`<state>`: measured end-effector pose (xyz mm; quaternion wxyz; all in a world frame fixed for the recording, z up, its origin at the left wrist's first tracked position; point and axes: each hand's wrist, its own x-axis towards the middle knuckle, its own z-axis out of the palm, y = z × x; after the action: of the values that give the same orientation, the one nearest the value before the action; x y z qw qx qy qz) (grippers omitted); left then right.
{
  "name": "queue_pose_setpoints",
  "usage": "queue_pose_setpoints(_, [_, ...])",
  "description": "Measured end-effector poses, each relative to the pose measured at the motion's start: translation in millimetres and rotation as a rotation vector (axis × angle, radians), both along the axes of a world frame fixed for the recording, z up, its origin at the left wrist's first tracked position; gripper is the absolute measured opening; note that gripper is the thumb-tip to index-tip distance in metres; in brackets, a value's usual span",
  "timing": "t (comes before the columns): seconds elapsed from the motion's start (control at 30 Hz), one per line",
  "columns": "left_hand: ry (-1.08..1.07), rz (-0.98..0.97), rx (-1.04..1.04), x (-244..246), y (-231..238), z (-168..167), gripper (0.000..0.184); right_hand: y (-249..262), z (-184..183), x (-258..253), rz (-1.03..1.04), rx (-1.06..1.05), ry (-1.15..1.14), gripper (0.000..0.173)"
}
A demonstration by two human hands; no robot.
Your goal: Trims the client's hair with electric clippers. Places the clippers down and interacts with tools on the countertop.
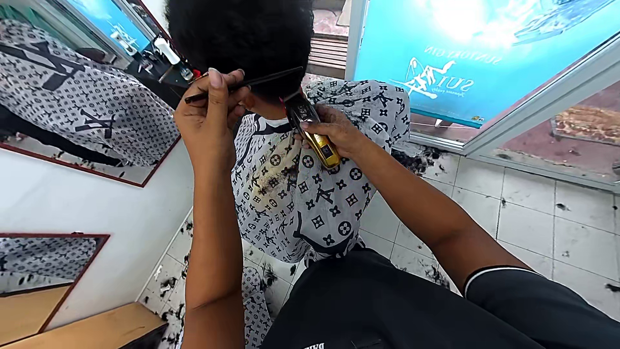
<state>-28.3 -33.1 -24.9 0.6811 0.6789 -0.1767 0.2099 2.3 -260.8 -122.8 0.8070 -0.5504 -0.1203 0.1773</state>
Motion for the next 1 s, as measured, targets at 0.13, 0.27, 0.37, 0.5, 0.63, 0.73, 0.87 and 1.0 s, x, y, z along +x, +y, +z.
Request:
queue_pose_setpoints(0.13, [-0.019, -0.036, 0.023, -4.4, -3.3, -1.9, 0.026, -8.7, 6.4, 3.0, 0.053, 0.011, 0.158, 0.023])
queue_pose_setpoints(0.27, [-0.042, -0.052, 0.044, -5.6, -6.7, -4.2, 0.028, -11.8, 1.7, 8.8, 0.053, 0.046, 0.091, 0.026])
queue_pose_setpoints(0.37, [-0.047, -0.066, 0.073, -8.0, -9.0, -4.0, 0.028, -16.0, -3.5, 12.2, 0.098, 0.094, -0.048, 0.031])
queue_pose_setpoints(0.5, [-0.079, -0.105, 0.092, -10.3, -10.7, -0.8, 0.027, -21.5, 2.5, 14.9, 0.116, -0.003, 0.137, 0.019])
queue_pose_setpoints(0.63, [-0.088, -0.025, 0.156, -8.9, -16.7, -3.8, 0.027, -21.8, -10.5, 21.9, 0.156, 0.182, -0.066, 0.030])
queue_pose_setpoints(0.73, [-0.091, -0.031, 0.179, -9.3, -17.5, -5.1, 0.028, -24.4, -7.2, 20.9, 0.155, 0.114, 0.031, 0.023])
queue_pose_setpoints(0.87, [-0.091, -0.020, 0.188, -11.3, -21.0, -2.4, 0.028, -24.5, -7.5, 22.6, 0.152, 0.118, 0.051, 0.024])
queue_pose_setpoints(1.0, [-0.082, 0.046, 0.230, -11.9, -24.7, -2.8, 0.026, -23.8, -12.4, 22.7, 0.173, 0.229, -0.040, 0.030])
